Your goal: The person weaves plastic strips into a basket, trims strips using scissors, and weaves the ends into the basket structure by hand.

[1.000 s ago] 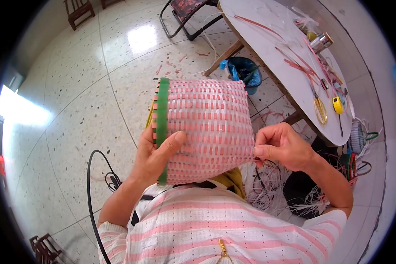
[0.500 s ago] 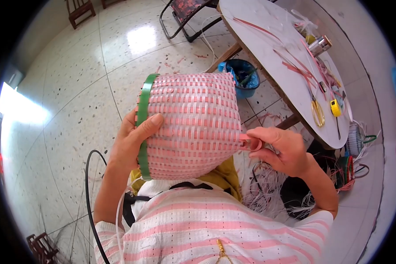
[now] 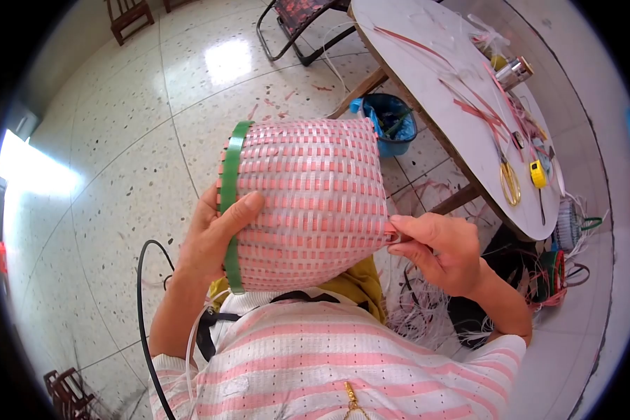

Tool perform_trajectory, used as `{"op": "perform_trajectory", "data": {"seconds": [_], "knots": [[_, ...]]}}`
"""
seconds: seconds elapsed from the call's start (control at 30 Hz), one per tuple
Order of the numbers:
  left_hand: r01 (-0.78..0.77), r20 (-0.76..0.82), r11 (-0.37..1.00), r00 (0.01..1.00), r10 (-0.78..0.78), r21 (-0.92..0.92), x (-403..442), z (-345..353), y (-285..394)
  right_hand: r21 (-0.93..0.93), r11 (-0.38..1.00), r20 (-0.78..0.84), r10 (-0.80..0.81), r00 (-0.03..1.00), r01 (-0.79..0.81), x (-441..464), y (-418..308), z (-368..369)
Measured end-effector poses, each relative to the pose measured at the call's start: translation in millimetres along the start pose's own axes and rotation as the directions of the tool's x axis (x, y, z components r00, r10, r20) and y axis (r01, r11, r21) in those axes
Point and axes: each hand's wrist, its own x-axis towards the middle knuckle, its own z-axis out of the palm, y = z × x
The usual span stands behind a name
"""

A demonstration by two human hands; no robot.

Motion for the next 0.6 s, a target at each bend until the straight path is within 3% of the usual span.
{"op": "perform_trajectory", "data": {"seconds": [0.17, 0.4, 0.47, 0.5, 0.57, 0.6], "knots": [[0.006, 0.056, 0.999, 0.998, -0.004, -0.035, 0, 1, 1, -0.103, 0.994, 0.011, 0.024, 1.000, -0.023, 0, -6, 0], [0.021, 0.042, 1.000, 0.999, -0.020, -0.014, -3, 4, 1, -0.055, 0.998, -0.046, -0.003, 0.999, 0.001, -2, -6, 6], [0.013, 0.018, 1.000, 1.000, -0.013, -0.010, -4, 5, -1, 0.153, 0.944, 0.023, 0.292, 0.956, -0.292, -3, -11, 3], [0.012, 0.019, 1.000, 1.000, -0.012, -0.011, -4, 5, 0, 0.151, 0.944, 0.023, 0.292, 0.956, -0.292, -5, -13, 6], [0.029, 0.018, 0.999, 0.999, -0.029, -0.015, -5, 9, 3, 0.457, 0.809, -0.101, 0.462, 0.881, -0.371, -8, -16, 9], [0.028, 0.024, 0.999, 0.999, -0.027, -0.020, -5, 10, 4, 0.449, 0.811, -0.103, 0.463, 0.881, -0.374, -8, -13, 6]]}}
